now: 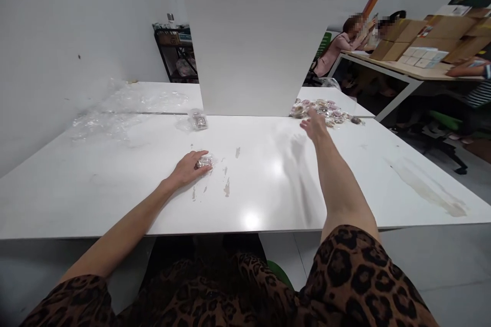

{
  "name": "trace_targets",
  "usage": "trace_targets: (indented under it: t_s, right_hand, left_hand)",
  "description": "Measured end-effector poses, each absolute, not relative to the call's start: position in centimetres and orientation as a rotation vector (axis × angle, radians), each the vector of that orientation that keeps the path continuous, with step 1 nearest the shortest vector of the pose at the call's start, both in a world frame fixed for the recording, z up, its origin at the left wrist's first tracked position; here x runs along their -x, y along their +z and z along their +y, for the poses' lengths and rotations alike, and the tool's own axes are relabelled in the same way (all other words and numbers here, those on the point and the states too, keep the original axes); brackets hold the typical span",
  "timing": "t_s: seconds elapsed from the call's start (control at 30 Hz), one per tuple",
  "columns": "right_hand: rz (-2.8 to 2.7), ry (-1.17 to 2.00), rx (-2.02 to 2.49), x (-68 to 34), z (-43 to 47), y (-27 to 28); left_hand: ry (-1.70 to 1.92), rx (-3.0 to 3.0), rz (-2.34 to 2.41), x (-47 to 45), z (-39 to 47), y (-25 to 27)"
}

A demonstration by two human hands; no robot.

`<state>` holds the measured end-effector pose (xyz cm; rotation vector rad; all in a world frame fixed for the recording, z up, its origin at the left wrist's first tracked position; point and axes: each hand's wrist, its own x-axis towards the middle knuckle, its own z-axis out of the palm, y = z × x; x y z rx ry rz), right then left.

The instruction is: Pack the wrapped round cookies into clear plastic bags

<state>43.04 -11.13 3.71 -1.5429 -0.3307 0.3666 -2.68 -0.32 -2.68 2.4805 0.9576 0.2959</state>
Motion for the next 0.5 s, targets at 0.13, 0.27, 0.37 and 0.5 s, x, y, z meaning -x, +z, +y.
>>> trace_targets:
  t_s: [0.13, 0.27, 0.37, 0.5]
  right_hand:
    - [-0.341, 0.59, 1.57, -35.8, -13.1, -0.8]
    - [-0.633, 0.779, 1.507, -27.3, -16.5, -4.2]
    - [-0.961, 0.892, 1.495, -22.3, -18.0, -4.8]
    - [-1.324, 0.842, 1.588, -18.4, -17.5, -4.5]
  left_hand:
    - [0.334, -2.452, 0.917, 2.9, -0.4, -2.7]
    - [0.393, -2.38, 0.857, 2.8, -1.0, -2.9]
    - [0.414, -2.332, 0.733, 2.1, -1.9, -3.3]
    - [0.431, -2.348, 0.57, 1.0, -3.4, -4.1]
